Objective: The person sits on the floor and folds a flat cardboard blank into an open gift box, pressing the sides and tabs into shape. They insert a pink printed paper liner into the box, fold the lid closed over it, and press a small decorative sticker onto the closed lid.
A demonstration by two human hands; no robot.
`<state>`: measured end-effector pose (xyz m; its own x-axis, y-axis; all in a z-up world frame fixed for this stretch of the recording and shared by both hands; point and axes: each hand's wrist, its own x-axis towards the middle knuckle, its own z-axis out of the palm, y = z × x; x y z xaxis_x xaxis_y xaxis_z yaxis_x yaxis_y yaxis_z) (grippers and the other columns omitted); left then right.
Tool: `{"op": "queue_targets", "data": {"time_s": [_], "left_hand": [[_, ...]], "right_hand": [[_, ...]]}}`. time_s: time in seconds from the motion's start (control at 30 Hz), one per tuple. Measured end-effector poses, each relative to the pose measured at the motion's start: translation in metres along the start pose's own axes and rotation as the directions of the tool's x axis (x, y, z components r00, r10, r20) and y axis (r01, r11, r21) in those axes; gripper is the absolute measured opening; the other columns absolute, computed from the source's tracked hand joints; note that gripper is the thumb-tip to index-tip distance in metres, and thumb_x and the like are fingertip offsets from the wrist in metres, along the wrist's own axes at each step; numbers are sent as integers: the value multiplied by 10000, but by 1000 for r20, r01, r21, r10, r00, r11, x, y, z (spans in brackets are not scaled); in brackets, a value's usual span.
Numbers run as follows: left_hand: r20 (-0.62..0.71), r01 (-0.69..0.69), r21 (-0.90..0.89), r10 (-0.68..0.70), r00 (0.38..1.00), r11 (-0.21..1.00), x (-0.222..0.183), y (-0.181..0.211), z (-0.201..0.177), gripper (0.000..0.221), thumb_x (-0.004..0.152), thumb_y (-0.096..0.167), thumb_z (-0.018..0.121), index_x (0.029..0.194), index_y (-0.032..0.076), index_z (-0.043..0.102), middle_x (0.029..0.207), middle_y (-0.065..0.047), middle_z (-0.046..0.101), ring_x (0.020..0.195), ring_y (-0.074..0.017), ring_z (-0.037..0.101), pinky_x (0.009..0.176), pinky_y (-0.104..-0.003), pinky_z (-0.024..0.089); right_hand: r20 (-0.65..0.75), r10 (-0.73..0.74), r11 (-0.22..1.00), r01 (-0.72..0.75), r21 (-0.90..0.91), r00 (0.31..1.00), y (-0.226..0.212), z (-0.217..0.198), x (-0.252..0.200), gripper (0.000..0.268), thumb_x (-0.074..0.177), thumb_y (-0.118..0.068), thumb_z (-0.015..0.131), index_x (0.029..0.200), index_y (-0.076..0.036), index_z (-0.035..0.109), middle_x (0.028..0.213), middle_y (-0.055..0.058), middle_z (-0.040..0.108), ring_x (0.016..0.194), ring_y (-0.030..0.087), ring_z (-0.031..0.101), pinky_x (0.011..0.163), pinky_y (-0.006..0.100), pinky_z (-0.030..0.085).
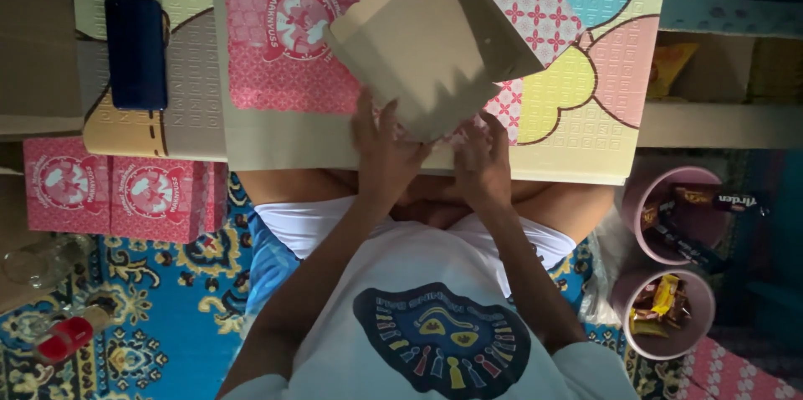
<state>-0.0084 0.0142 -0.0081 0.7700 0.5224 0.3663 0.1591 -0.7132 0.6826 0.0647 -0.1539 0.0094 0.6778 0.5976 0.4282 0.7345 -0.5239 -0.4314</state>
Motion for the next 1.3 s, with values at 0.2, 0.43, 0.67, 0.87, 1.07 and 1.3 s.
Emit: {"op": "queue_targets", "data": {"time_s": [0.2,0.43,0.67,0.87,1.07,1.3], "left_hand": [[173,10,-171,20,985,985,11,7,-10,842,815,129,907,1477,23,397,1584,-344,270,1443,-618,315,1114,-682,434],[241,-4,-93,26,970,996,13,-3,-2,757,751,225,928,1374,28,546,1592,-292,307,1453,-540,363,1169,-663,360],[195,-130,-55,139,971,990,14,-19,7,801,710,253,935,1382,54,547,1543,-281,375,1464,-495,383,1205,-599,341],[224,-129,-17,130,966,991,16,-15,-2,761,708,308,933,1349,108,575,1534,-234,392,1453,-505,374,1149,-652,345],[233,-80,-66,94,968,995,4,-7,-36,670,771,346,896,1325,138,583,1555,-201,387,1463,-507,340,1141,-710,283],[87,-156,-146,169,982,977,-3,-2,-70,650,718,129,837,1311,111,573,1527,-187,448,1421,-405,444,1167,-544,362]], "right_hand": [[33,26,998,-28,47,999,-3,-3,7,448,949,-68,698,1374,-81,559,1436,192,432,1246,429,594,923,477,594],[41,44,998,-46,47,998,-2,-1,5,473,936,-64,690,1393,-87,569,1437,195,439,1262,434,577,934,492,574],[40,25,999,-27,37,999,1,-1,7,494,937,-67,703,1402,-113,542,1423,178,446,1258,405,588,953,484,566],[29,51,998,-50,-36,998,-1,-14,14,510,882,-94,764,1367,-85,607,1368,156,497,1182,360,636,886,433,596],[-90,-21,996,12,-94,996,6,-77,70,569,810,-112,833,1337,-15,642,1283,208,536,1098,431,629,810,500,577],[50,-158,962,166,-218,986,3,-128,174,713,943,-289,909,1484,-6,540,1430,239,478,1286,431,504,1035,537,466]]}}
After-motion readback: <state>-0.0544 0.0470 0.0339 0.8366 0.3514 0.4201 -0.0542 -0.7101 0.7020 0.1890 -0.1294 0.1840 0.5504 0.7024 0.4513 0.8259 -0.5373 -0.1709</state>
